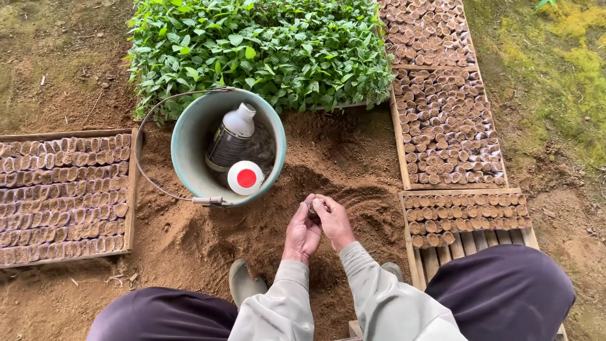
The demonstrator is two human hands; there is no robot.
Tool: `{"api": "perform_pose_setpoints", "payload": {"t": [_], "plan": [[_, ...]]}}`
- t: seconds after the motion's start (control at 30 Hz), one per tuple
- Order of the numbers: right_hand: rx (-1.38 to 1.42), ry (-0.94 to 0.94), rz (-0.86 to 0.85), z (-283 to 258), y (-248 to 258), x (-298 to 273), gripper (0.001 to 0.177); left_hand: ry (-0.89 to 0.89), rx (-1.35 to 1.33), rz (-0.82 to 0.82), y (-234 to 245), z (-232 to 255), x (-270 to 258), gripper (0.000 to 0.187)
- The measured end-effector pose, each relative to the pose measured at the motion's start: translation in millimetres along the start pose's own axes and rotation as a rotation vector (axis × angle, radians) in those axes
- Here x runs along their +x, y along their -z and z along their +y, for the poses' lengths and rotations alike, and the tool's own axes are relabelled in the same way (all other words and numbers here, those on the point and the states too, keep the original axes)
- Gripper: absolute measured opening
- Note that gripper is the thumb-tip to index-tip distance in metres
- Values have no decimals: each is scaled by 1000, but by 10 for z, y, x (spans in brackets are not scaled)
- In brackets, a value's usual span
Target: Preparing soil plugs and placing them into a seedling tray for planting
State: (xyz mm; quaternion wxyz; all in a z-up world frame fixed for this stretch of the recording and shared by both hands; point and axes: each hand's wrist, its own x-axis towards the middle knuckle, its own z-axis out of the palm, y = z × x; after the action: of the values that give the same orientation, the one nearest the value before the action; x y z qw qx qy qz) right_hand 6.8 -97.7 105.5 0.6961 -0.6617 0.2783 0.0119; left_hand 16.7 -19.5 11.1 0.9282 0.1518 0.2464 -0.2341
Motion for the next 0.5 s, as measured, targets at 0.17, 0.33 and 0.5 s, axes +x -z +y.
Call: {"api": "perform_pose_setpoints", "payload": {"t": [0.17,0.33,0.5], "plan": [[-223,89,21,130,15,72,38,-4,-12,-16,-19,-6,-2,34],[-375,88,48,180,7,128,34,-10,-22,-33,-37,6,-1,34],[169,-77,18,8,-5,32,34,-22,-30,-59,-43,56,9,36]]}}
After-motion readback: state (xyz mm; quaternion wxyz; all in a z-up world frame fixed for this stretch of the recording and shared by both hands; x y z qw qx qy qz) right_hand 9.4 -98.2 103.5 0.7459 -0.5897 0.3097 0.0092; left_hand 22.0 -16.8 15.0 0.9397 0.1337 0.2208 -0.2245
